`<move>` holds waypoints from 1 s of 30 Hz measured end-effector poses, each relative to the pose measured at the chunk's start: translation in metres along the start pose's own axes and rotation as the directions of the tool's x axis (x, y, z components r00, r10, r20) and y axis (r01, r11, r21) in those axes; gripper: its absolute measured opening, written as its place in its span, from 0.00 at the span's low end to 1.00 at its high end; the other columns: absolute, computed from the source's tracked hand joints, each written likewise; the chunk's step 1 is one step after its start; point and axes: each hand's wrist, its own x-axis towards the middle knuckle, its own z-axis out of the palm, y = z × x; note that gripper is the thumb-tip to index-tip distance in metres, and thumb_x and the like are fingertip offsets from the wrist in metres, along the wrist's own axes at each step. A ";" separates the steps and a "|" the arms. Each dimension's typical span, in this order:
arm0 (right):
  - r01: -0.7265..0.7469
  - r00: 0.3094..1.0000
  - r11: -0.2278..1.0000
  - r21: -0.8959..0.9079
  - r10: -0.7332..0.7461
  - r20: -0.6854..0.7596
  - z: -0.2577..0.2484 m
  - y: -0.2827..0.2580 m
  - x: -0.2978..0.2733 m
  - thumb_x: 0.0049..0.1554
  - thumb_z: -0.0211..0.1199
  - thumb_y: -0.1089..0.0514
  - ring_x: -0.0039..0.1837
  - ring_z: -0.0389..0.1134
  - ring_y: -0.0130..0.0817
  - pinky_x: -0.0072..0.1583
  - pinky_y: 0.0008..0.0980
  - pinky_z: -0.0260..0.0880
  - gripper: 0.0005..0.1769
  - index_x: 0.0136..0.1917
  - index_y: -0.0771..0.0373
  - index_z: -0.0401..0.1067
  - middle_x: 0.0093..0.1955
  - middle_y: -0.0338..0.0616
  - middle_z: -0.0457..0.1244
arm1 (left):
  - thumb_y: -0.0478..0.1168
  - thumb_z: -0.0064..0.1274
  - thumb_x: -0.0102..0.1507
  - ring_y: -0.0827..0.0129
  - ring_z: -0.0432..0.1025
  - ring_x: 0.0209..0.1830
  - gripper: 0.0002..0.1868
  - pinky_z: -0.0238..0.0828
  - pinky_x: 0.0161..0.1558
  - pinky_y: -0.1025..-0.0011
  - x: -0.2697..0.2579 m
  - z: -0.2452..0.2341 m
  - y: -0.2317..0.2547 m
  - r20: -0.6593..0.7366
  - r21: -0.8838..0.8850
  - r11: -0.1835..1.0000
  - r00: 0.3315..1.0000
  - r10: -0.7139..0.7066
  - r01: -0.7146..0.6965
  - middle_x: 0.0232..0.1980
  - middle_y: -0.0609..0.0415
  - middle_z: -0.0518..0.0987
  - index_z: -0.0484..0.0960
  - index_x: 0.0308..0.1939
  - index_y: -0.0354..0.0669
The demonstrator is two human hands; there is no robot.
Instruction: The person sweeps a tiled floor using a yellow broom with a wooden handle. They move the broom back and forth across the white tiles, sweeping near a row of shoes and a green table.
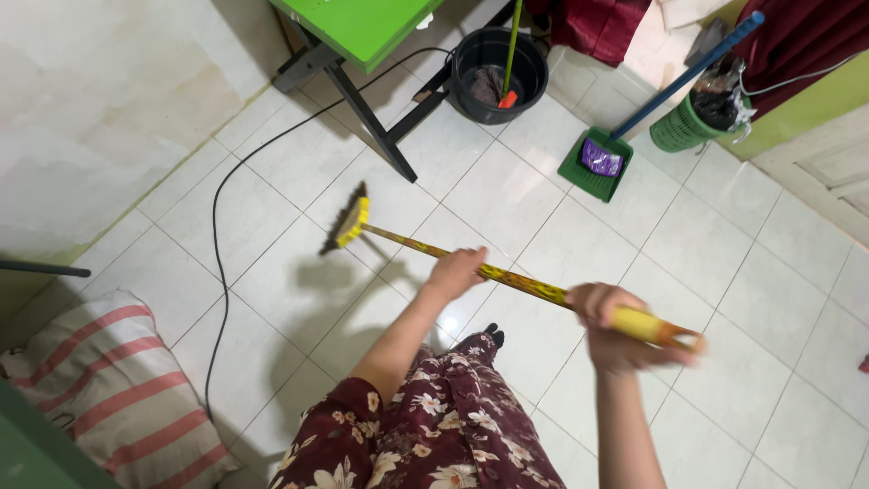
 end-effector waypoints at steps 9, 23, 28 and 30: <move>-0.009 1.000 1.000 0.004 0.009 0.016 0.028 0.036 0.000 0.65 0.49 0.40 0.29 0.48 0.35 0.40 0.40 0.57 0.31 0.26 0.57 0.53 0.23 0.41 0.48 | 0.41 0.57 0.64 0.45 0.59 0.68 0.22 0.53 0.70 0.52 -0.031 0.050 -0.074 -0.030 -0.153 0.987 0.998 -0.054 0.049 0.61 0.47 0.72 0.68 0.59 0.47; 0.272 0.954 0.922 -0.277 -0.295 -0.048 -0.050 -0.042 0.051 0.64 0.45 0.26 0.23 0.56 0.34 0.29 0.34 0.60 0.40 0.29 0.61 0.56 0.22 0.40 0.51 | 0.41 0.54 0.65 0.63 0.74 0.52 0.12 0.60 0.56 0.57 0.053 0.047 0.068 -0.019 -0.050 0.997 0.998 0.056 -0.057 0.45 0.53 0.80 0.68 0.47 0.46; 0.111 0.990 0.985 -0.132 -0.098 0.100 -0.079 0.003 0.059 0.67 0.47 0.28 0.35 0.64 0.40 0.50 0.42 0.67 0.38 0.30 0.61 0.62 0.29 0.43 0.56 | 0.44 0.52 0.67 0.60 0.74 0.52 0.11 0.63 0.62 0.55 0.059 0.042 0.016 0.055 0.077 0.987 0.988 -0.146 0.142 0.48 0.51 0.80 0.69 0.48 0.47; -0.025 0.991 1.000 -0.007 0.026 0.134 -0.090 0.032 0.066 0.66 0.49 0.29 0.37 0.61 0.39 0.55 0.44 0.66 0.36 0.31 0.60 0.63 0.30 0.44 0.57 | 0.44 0.52 0.67 0.56 0.72 0.55 0.12 0.62 0.63 0.51 0.059 0.050 -0.005 -0.036 0.138 0.962 0.972 -0.234 0.237 0.50 0.49 0.78 0.68 0.48 0.46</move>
